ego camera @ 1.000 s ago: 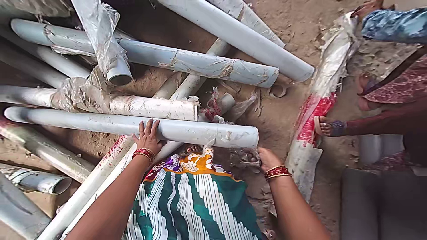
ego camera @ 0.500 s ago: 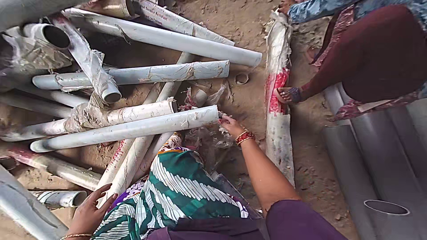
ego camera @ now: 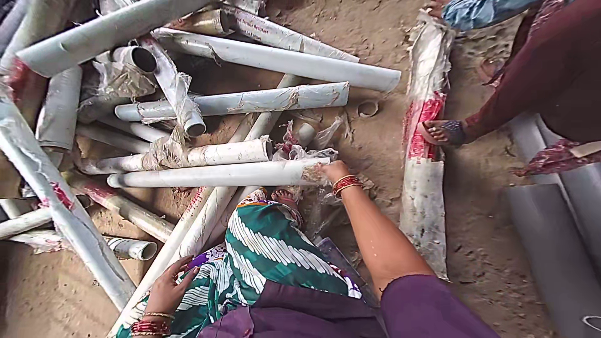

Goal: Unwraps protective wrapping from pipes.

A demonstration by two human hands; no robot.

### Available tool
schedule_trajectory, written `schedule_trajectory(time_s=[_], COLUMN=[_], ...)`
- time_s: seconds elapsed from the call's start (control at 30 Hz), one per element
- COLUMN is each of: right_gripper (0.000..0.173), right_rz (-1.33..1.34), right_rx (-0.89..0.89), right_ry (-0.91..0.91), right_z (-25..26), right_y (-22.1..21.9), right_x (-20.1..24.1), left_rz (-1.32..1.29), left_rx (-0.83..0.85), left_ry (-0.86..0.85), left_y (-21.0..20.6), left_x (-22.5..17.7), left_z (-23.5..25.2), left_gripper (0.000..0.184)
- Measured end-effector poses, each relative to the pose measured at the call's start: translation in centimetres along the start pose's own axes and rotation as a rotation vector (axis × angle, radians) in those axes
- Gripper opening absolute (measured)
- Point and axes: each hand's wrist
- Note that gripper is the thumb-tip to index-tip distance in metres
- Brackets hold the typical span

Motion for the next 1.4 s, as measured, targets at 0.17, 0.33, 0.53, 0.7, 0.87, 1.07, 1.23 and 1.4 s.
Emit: schedule_trajectory(time_s=[0.17, 0.33, 0.53, 0.7, 0.87, 1.07, 1.23, 1.4], right_gripper=[0.048, 0.057, 0.024, 0.04, 0.018, 0.024, 0.029, 0.037], right_rz=[0.232, -0.371, -0.466, -0.518, -0.49, -0.616, -0.642, -0.657], right_rx=[0.044, -0.105, 0.177, 0.482, 0.424, 0.416, 0.332, 0.203], right_ry=[-0.121, -0.03, 0.604, 0.508, 0.544, 0.459, 0.358, 0.202], right_z=[2.1, 0.9, 3.9, 8.7, 9.6, 9.0, 10.8, 12.5], right_y=[0.7, 3.3, -1.4, -5.1, -5.7, -6.6, -7.1, -7.8], right_x=[1.2, 3.7, 7.2, 9.3, 9.6, 10.2, 11.0, 11.9], left_rz=[-0.005, 0.001, 0.035, 0.148, 0.242, 0.324, 0.337, 0.342], left_rx=[-0.001, 0.051, 0.171, 0.218, 0.223, 0.363, 0.331, 0.332], left_ry=[0.006, 0.011, 0.012, -0.115, -0.319, -0.25, -0.245, -0.22], left_y=[0.0, -1.4, -3.0, -4.4, -6.9, -9.6, -10.1, -10.5], left_x=[-0.4, -0.7, -3.3, -8.3, -12.1, -12.7, -12.8, -13.6], left_z=[1.9, 4.6, 11.7, 19.5, 27.0, 29.6, 30.3, 31.3], left_gripper=[0.045, 0.044, 0.046, 0.056, 0.084, 0.089, 0.085, 0.084])
Point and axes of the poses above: each hand's wrist, its own z-axis towards the middle knuckle, its own y-axis out of the back of the hand, x = y × z, and after that the axes turned 3 degrees about -y, right-handed
